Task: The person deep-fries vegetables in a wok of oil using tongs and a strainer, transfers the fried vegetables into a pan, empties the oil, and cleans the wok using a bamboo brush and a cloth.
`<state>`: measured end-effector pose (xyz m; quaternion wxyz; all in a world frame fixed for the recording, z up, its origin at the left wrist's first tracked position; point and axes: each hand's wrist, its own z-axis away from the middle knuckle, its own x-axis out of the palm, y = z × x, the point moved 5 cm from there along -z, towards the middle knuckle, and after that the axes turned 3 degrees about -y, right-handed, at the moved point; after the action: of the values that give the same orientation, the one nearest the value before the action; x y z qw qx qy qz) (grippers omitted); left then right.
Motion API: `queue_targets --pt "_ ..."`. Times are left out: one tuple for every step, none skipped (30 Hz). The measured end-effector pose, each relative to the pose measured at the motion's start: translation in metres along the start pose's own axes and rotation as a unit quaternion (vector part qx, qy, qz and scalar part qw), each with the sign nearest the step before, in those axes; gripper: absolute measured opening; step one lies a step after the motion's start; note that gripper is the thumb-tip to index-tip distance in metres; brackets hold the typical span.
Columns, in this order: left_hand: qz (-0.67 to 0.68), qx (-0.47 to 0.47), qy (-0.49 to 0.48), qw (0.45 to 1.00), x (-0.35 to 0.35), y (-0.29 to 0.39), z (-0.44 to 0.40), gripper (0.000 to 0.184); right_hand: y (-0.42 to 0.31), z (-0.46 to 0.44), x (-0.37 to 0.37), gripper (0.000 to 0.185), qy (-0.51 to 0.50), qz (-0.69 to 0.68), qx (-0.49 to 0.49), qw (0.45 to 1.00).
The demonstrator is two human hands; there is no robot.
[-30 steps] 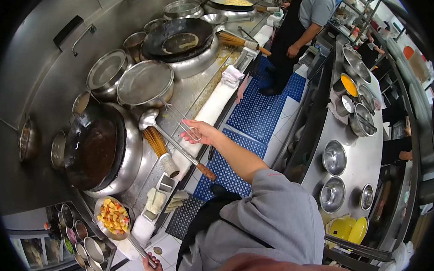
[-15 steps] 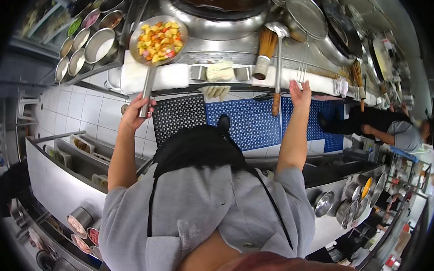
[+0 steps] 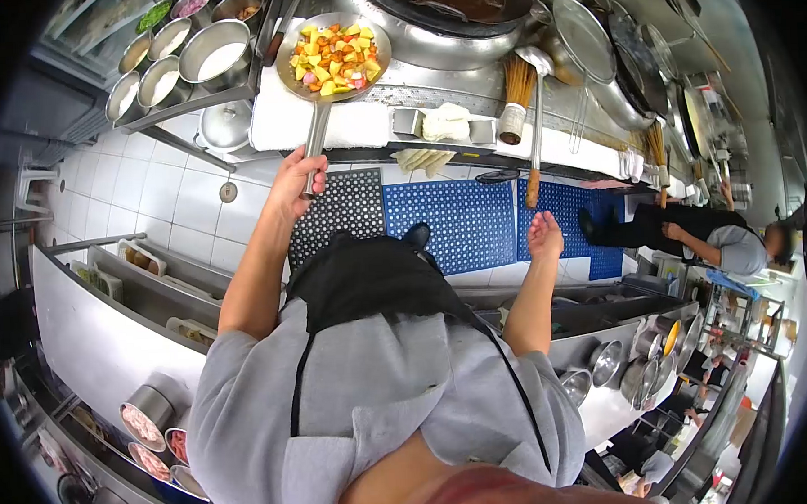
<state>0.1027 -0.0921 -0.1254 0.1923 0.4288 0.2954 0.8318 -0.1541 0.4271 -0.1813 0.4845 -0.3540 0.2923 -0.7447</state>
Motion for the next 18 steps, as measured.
queue_targets --pt "-0.004 -0.004 0.0 1.0 0.006 0.002 0.004 0.016 0.005 0.006 -0.006 0.029 0.002 0.025 0.002 1.0" --pt "-0.007 -0.004 -0.002 1.0 0.014 0.004 0.01 0.016 0.01 0.011 -0.011 0.027 0.001 0.051 0.002 0.999" --pt "-0.009 -0.008 0.001 1.0 0.016 0.002 0.015 0.015 0.017 0.017 -0.016 0.026 0.004 0.079 0.006 0.997" --pt "0.02 -0.012 -0.012 1.0 0.015 0.001 0.016 0.017 0.027 0.021 -0.022 0.028 0.016 0.092 0.023 0.995" --pt "0.029 -0.012 -0.011 0.999 0.015 0.002 0.018 0.018 0.037 0.025 -0.028 0.026 0.023 0.092 0.034 0.995" --pt "0.034 -0.012 -0.012 0.999 0.02 0.01 0.022 0.019 0.048 0.031 -0.032 0.024 0.031 0.09 0.044 0.995" --pt "0.039 -0.013 -0.014 0.999 0.026 0.019 0.025 0.019 0.057 0.038 -0.032 0.023 0.04 0.086 0.054 0.994" --pt "0.06 -0.019 -0.02 0.998 0.029 0.023 0.028 0.022 0.063 0.045 -0.033 0.02 0.042 0.095 0.063 0.993" --pt "0.047 -0.006 -0.022 0.999 0.036 0.034 0.033 0.022 0.067 0.045 -0.035 0.02 0.04 0.088 0.065 0.993" --pt "0.033 0.007 -0.022 0.999 0.043 0.047 0.041 0.023 0.073 0.045 -0.036 0.02 0.038 0.08 0.068 0.994" --pt "0.02 0.018 -0.021 0.999 0.048 0.059 0.051 0.023 0.081 0.047 -0.039 0.02 0.037 0.074 0.074 0.994" --pt "-0.003 0.029 -0.026 0.999 0.055 0.073 0.059 0.025 0.084 0.047 -0.04 0.019 0.044 0.077 0.08 0.993" --pt "-0.025 0.042 -0.033 0.998 0.061 0.089 0.066 0.027 0.083 0.049 -0.036 0.019 0.038 0.081 0.066 0.994" --pt "-0.04 0.066 -0.047 0.996 0.069 0.103 0.074 0.03 0.081 0.052 -0.033 0.018 0.032 0.085 0.053 0.994" --pt "-0.058 0.082 -0.052 0.994 0.076 0.116 0.082 0.032 0.077 0.056 -0.026 0.018 0.026 0.09 0.04 0.995" --pt "-0.07 0.091 -0.054 0.992 0.081 0.126 0.089 0.033 0.07 0.061 -0.018 0.022 0.027 0.069 0.02 0.997" --pt "-0.081 0.1 -0.057 0.99 0.086 0.135 0.095 0.034 0.057 0.064 -0.009 0.024 0.053 0.075 -0.035 0.995" --pt "-0.09 0.108 -0.047 0.989 0.093 0.144 0.102 0.034 0.044 0.067 0.004 0.027 0.082 0.082 -0.09 0.989"
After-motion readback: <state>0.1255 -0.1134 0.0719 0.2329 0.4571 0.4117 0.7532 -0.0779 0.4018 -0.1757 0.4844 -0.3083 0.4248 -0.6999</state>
